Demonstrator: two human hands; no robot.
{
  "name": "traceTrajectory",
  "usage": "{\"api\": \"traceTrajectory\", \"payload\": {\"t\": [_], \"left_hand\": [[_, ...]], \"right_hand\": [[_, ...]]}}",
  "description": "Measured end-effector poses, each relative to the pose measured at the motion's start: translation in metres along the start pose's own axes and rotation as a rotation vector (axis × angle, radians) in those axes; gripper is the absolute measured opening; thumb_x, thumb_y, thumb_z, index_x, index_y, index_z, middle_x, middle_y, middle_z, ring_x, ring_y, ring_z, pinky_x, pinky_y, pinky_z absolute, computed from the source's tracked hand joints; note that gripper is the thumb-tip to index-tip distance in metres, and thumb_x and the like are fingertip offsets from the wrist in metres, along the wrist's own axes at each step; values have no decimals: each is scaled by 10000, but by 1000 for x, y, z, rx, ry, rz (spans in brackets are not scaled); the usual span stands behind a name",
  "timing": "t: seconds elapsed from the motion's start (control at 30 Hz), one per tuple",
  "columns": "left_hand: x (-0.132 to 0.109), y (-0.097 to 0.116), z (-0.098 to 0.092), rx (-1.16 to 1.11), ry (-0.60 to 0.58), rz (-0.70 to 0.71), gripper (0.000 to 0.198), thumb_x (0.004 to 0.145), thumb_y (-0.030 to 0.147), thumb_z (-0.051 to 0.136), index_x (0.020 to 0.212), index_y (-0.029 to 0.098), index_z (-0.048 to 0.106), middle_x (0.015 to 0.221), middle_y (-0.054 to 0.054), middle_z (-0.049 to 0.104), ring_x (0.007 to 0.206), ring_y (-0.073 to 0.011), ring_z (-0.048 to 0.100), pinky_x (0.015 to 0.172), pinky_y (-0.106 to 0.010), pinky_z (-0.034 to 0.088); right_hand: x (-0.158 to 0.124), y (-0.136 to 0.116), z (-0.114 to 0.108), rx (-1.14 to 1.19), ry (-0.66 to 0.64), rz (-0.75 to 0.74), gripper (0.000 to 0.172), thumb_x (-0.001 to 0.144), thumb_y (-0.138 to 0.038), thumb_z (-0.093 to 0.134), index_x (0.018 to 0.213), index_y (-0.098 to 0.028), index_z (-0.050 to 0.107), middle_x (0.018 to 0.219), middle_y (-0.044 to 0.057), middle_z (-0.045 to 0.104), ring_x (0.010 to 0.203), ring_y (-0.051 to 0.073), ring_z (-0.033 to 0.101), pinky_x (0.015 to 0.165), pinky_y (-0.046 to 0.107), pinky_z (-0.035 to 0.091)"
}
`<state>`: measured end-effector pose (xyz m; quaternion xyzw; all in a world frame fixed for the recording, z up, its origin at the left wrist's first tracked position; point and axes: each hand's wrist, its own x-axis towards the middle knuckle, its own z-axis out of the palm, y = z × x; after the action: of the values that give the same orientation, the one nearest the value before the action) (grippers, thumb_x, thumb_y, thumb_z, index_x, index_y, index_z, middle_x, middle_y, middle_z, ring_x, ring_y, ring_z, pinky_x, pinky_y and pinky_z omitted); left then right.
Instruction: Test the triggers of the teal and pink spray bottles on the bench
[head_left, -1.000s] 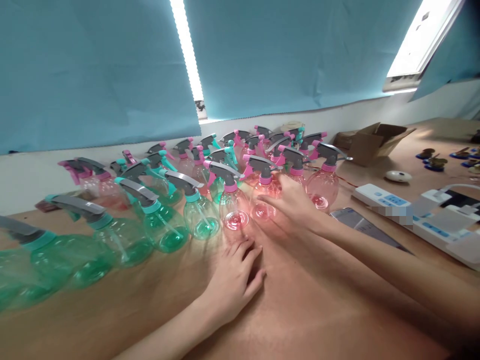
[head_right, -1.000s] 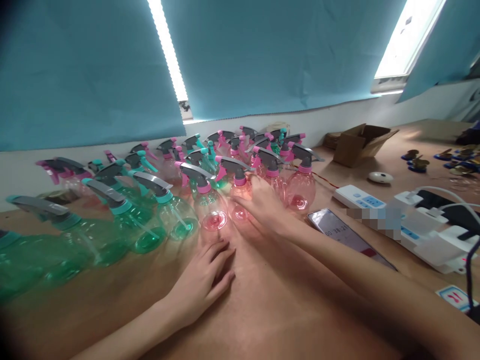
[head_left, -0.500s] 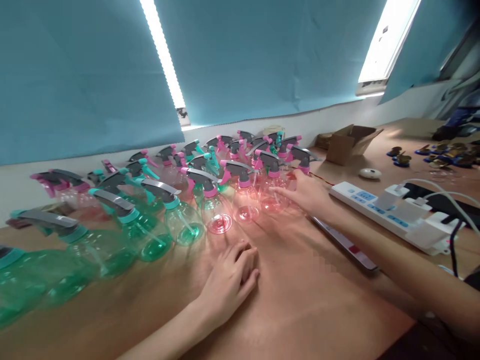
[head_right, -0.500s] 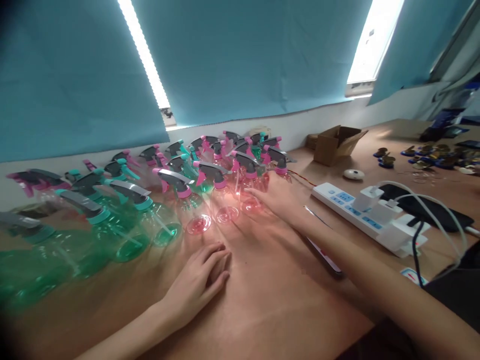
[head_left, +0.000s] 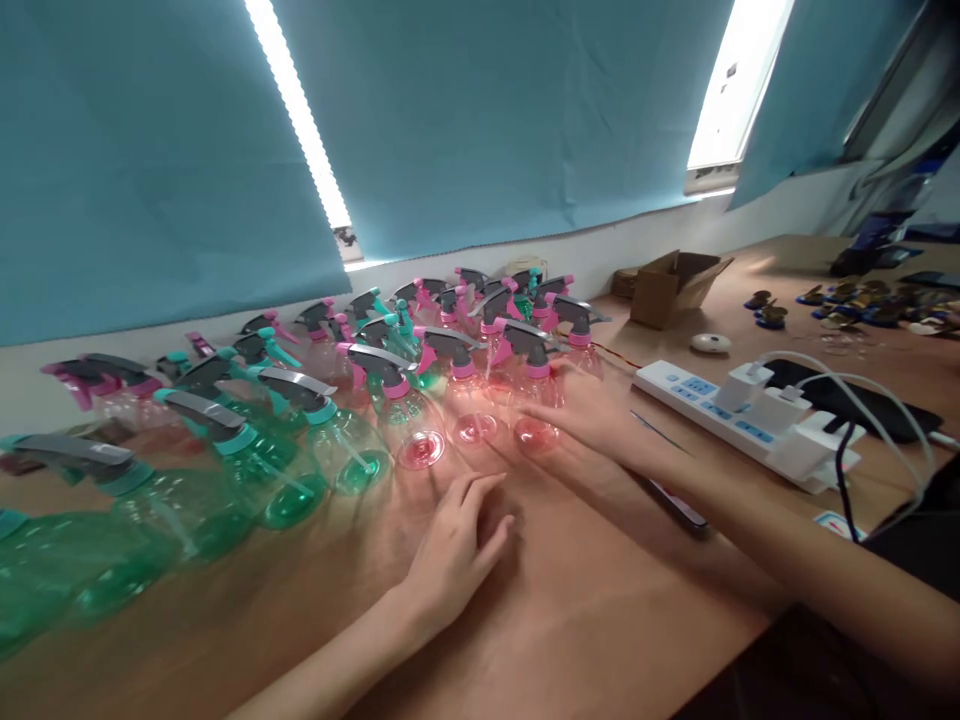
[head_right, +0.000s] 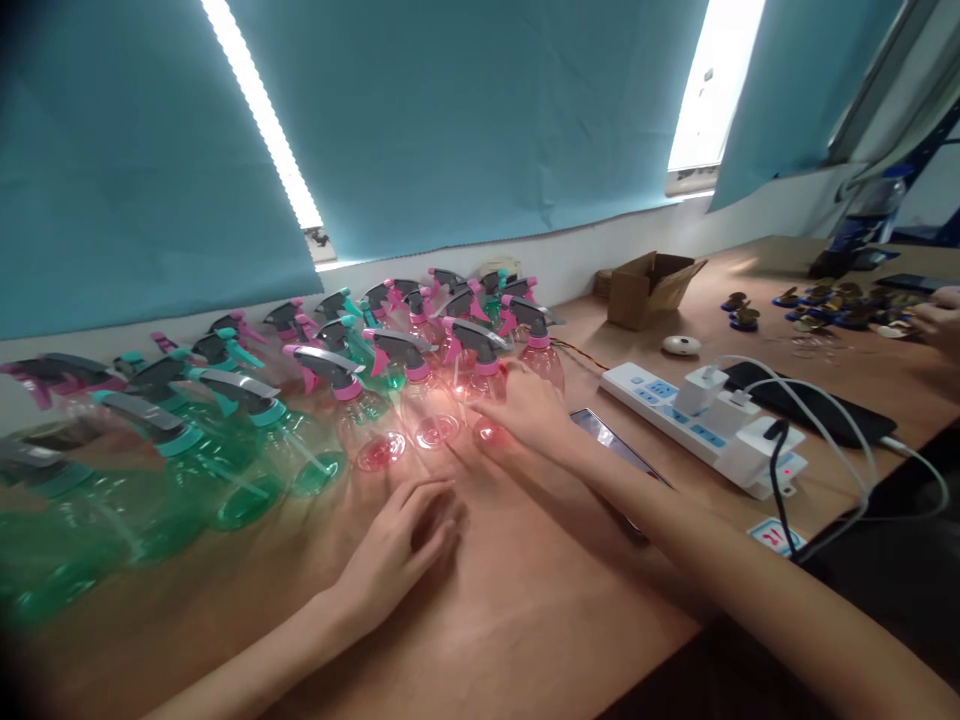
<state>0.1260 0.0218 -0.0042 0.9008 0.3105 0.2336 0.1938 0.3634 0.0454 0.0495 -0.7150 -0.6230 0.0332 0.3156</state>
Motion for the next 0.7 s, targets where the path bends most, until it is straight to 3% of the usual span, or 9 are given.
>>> {"api": "traceTrajectory", "payload": {"t": [0.2, 0.3, 0.43, 0.53, 0.63, 0.7], "left_hand": [[-5, 5, 5, -113, 107, -62, 715, 852, 317, 653, 1429, 268, 234, 1412, -115, 408, 1308, -317, 422, 1049, -527, 390], [-12, 7, 1, -174, 113, -62, 872, 791, 316, 725, 1458, 273, 165, 1463, -134, 351, 1350, -356, 356, 1075, -583, 332], [-30, 5, -10, -389, 85, -84, 848, 813, 311, 725, 1453, 282, 169, 1382, -114, 464, 1226, -306, 517, 991, -507, 467], [-48, 0, -22, -530, 64, -120, 757, 830, 310, 714, 1418, 292, 239, 1300, -90, 539, 1093, -263, 615, 872, -426, 560], [-68, -7, -34, -432, 119, -168, 775, 784, 309, 754, 1401, 280, 287, 1355, -108, 495, 1200, -317, 540, 960, -503, 496], [-80, -10, -42, -358, 158, -179, 773, 746, 286, 775, 1378, 271, 330, 1391, -111, 457, 1274, -347, 460, 1031, -554, 415]], "right_hand": [[-59, -16, -10, 75, -30, -78, 677, 741, -662, 609, 1215, -188, 517, 1184, 136, 653, 1001, 352, 652, 767, 465, 509], [-81, -36, -13, 170, -52, -239, 442, 781, -568, 635, 1083, -248, 592, 1023, 68, 693, 929, 287, 665, 752, 410, 510], [-91, -75, -24, 306, -214, -329, 251, 806, -467, 656, 967, -276, 634, 893, 25, 690, 774, 232, 664, 632, 347, 523], [-89, -102, -31, 268, -255, -416, 208, 766, -457, 705, 861, -280, 648, 951, 41, 681, 948, 292, 642, 783, 416, 524], [-81, -120, -24, 304, -324, -430, 202, 777, -464, 694, 822, -280, 626, 867, 26, 665, 900, 279, 630, 777, 428, 518], [-76, -128, -11, 500, -400, -427, 265, 770, -461, 702, 936, -276, 609, 871, 9, 637, 822, 219, 620, 708, 359, 528]]}}
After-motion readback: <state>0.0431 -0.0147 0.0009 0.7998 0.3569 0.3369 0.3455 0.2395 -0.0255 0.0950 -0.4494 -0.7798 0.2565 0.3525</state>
